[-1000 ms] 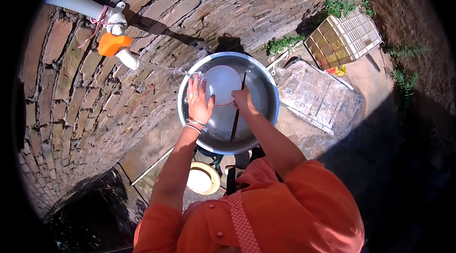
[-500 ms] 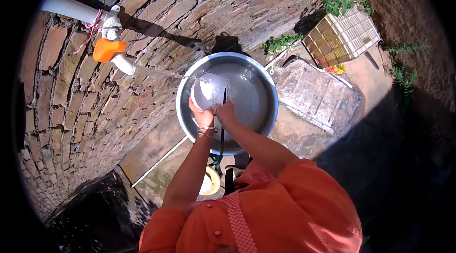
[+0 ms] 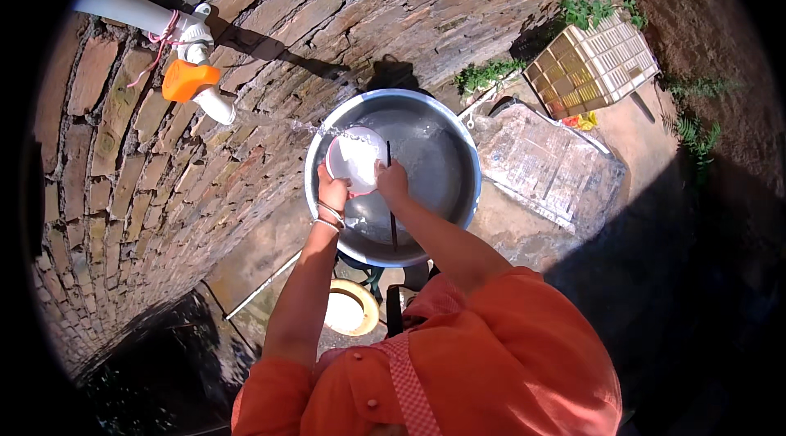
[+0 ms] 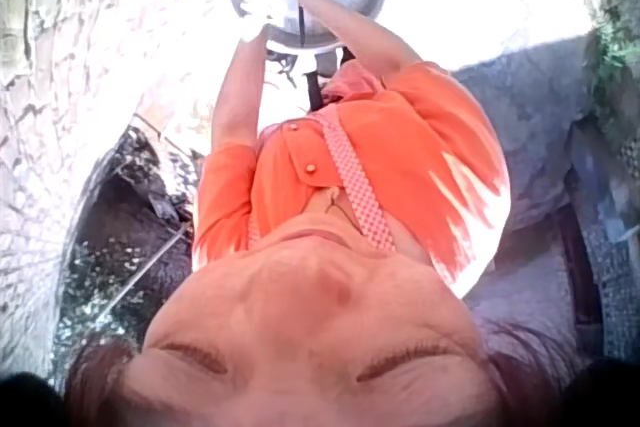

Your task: The person carries a plate and a bowl with chopsticks from a kitchen to an outdoor washing area, then rinses the bowl and chopsticks under a tap into a large basin.

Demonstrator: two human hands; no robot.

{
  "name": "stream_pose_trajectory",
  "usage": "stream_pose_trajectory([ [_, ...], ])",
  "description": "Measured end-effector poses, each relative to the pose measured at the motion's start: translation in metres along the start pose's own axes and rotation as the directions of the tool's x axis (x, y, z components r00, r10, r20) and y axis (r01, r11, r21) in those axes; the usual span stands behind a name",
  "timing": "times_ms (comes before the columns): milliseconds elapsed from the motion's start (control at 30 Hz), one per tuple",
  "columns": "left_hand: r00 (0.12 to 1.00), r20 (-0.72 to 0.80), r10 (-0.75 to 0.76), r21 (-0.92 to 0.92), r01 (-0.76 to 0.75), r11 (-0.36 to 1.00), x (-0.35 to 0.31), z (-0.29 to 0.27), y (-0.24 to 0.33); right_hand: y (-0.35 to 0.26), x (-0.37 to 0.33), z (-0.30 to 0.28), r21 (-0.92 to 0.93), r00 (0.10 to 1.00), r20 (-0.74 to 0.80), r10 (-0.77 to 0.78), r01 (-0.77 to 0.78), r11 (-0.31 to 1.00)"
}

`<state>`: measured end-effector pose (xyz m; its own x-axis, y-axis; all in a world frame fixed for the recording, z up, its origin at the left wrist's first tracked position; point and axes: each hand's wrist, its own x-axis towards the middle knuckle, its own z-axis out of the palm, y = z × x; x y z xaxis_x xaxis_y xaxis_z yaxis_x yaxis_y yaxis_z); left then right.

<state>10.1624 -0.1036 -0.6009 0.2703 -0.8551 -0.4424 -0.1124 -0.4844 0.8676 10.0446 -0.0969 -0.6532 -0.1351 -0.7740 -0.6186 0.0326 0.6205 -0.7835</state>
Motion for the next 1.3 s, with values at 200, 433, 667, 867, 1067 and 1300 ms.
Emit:
stream_pose_trajectory([
  [200, 0.999, 0.041, -0.025, -0.087, 0.029, 0.996, 0.002, 0.018, 0.009, 0.019, 0.02, -0.001, -0.03, 0.983, -0.134, -0.126, 0.123, 0.992],
  [433, 0.978, -0.115, 0.176, 0.097, -0.166, 0.981, -0.002, 0.027, -0.01, 0.015, 0.008, 0.015, -0.025, 0.997, -0.055, 0.052, -0.053, 0.998],
  [667, 0.805, 0.448, -0.389, -0.106, 0.479, 0.871, 0.009, -0.004, 0.009, -0.023, 0.058, -0.059, -0.52, 0.872, 0.144, -0.468, 0.469, 0.714],
  [867, 0.723, 0.586, -0.366, -0.372, 0.641, 0.671, 0.0, -0.009, -0.028, -0.128, 0.028, -0.061, -0.456, 0.686, 0.077, -0.723, 0.669, 0.586],
  [1067, 0.705, 0.61, -0.361, -0.427, 0.677, 0.6, 0.005, 0.004, -0.04, -0.193, -0.023, -0.039, 0.173, 0.857, 0.328, -0.398, 0.359, 0.917],
  [1300, 0.754, 0.556, -0.349, -0.379, 0.604, 0.701, -0.003, 0.023, 0.003, -0.174, -0.022, -0.025, 0.184, 0.858, 0.299, -0.418, 0.378, 0.907],
])
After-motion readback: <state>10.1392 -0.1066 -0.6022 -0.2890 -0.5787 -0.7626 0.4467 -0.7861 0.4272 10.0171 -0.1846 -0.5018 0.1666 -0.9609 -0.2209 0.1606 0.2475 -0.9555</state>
